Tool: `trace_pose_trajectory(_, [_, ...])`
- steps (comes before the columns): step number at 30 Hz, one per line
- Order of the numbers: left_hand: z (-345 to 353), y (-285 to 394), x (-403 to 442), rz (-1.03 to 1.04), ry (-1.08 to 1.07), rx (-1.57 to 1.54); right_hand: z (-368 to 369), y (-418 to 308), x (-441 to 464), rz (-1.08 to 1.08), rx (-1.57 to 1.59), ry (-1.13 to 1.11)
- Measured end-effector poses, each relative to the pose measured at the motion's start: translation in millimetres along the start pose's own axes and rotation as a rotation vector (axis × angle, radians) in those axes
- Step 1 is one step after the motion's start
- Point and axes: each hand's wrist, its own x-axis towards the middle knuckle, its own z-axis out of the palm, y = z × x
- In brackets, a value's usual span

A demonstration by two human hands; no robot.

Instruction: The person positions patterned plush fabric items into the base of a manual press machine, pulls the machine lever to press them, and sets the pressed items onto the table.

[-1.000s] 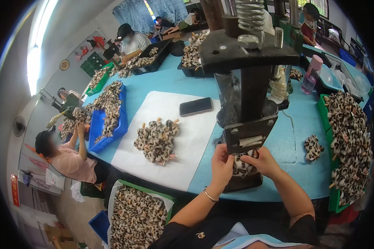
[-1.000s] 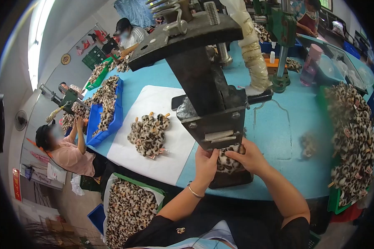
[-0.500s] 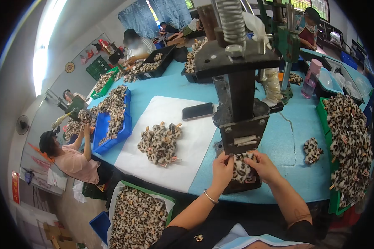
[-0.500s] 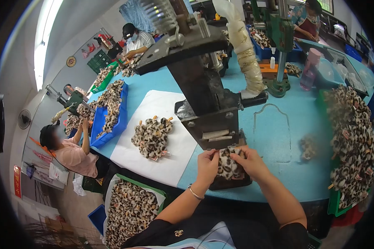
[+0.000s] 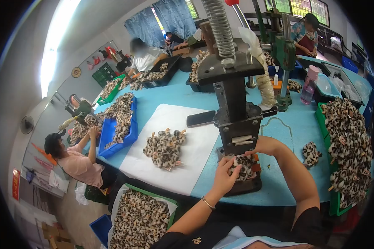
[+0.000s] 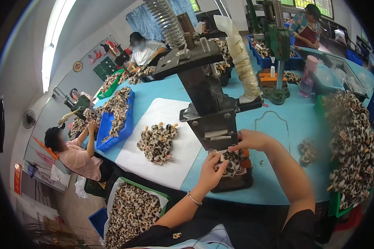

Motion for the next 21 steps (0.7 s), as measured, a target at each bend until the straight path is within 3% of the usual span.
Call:
trace_pose_trajectory(2, [-6,9,1,-0.041,-0.048,0.027,1,0,11,0.024,-0.076,-0.050])
trace_pose_trajectory(6, [-1,-6,1,0.070,0.009,0.050,11,-15,10,0.025,-0.057,-0.068])
trace_pose_trajectory(9, [0,1,-4,0.051,0.019,0.098,26,-33,-7,0.215,0.016,0.063])
trace_pose_trajectory(12, [5,-2,-7,0.010,0.046,0.085,51,7,-5,-0.170,0.170,0.270])
trace_pose_trajectory(15, [9,-5,-9,0.013,0.070,0.118,87,48,2,-0.320,0.044,0.642])
trace_pose_trajectory(19, [3,3,-7,-0.044,0.035,0.142,84,45,-1,-0.224,0.123,0.666])
trace_pose_trajectory(21, [2,6,-4,-0.035,0.032,0.145,66,28,-5,-0.188,0.327,0.513])
